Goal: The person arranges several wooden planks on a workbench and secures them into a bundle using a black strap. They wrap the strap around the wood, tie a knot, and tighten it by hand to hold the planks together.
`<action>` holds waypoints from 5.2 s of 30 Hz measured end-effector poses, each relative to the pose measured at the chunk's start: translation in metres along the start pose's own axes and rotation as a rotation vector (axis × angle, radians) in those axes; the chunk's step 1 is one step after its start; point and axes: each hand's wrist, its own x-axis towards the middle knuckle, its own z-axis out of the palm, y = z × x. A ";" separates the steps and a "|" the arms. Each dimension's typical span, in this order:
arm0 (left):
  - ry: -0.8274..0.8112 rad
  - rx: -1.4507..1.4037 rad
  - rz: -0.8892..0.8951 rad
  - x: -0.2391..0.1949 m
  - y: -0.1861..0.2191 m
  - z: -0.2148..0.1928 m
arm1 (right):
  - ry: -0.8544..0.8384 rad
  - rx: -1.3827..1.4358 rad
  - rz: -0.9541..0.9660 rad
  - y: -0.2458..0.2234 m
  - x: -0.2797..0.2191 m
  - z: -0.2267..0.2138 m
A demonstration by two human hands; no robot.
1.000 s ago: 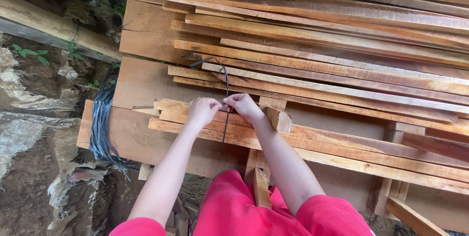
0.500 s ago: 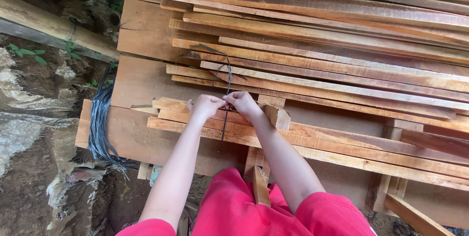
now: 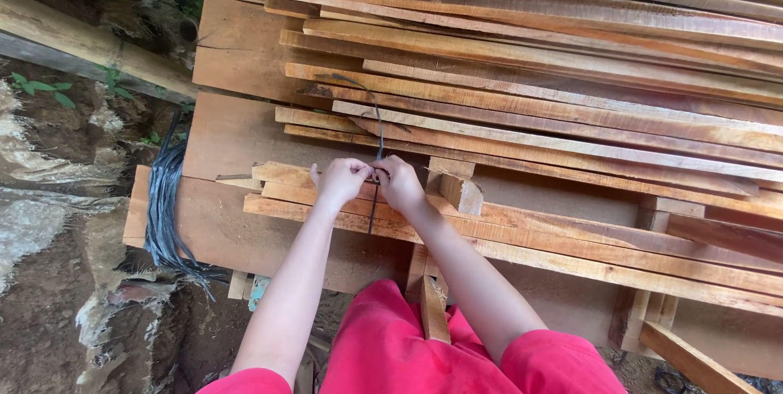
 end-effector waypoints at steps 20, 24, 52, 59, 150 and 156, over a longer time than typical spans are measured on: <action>-0.045 -0.088 0.022 0.002 -0.002 -0.010 | -0.230 0.003 0.334 -0.006 0.005 -0.011; -0.060 -0.051 -0.009 0.006 -0.004 -0.007 | -0.110 -0.004 0.360 -0.018 0.002 -0.014; 0.223 0.283 0.080 0.069 -0.088 0.067 | 0.016 -0.265 -0.302 -0.003 -0.070 -0.046; 0.474 0.243 0.635 -0.043 -0.063 0.084 | 0.241 -0.560 -0.419 -0.004 -0.143 -0.110; 0.554 0.110 -0.116 -0.019 -0.487 -0.110 | -0.380 0.140 0.553 -0.131 0.029 0.208; 0.681 -0.265 0.236 -0.008 -0.381 -0.045 | -0.482 -0.027 0.465 -0.158 0.016 0.116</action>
